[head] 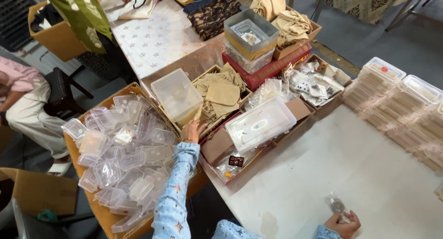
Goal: Sorting small jewelry items into plastic bags and placing them into cloth pouches at a workshop table.
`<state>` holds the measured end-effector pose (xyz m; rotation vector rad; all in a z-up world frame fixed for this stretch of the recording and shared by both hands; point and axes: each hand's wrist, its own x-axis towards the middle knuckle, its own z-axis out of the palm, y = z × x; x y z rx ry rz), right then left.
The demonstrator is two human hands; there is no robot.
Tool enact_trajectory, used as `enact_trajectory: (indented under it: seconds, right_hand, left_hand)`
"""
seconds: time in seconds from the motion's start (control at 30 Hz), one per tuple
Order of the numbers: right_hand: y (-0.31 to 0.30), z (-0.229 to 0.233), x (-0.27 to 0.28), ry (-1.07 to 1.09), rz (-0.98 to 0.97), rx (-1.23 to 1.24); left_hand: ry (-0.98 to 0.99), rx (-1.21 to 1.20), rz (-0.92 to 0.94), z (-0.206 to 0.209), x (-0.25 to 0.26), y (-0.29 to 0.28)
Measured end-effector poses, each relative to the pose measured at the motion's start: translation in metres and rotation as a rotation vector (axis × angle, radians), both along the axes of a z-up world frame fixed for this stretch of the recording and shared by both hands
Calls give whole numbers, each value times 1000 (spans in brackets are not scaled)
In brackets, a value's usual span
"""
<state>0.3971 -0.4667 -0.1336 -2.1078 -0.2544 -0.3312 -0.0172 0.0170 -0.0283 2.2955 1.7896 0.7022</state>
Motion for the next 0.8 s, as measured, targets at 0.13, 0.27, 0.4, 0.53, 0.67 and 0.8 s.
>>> enact_trajectory:
  seconds: [0.13,0.27,0.4,0.53,0.67,0.8]
  right_hand:
    - [2,16,-6,53,-12,-19]
    - [1,16,-4,107,5,35]
    - [-2,25,-6,187,14,66]
    - [-5,24,-7,177,59,138]
    - [-7,35,-13,136,73,95]
    - [-6,26,-9,123,72,148]
  left_hand:
    - [-271,59,37,81,6,-37]
    - [-532,54,45,128,13,-67]
    - [-618,21,125,133,15,-61]
    - [-618,111,252,129,17,-40]
    - [-451,156,209,79,13,-10]
    - [244,-21,39,32,18,8]
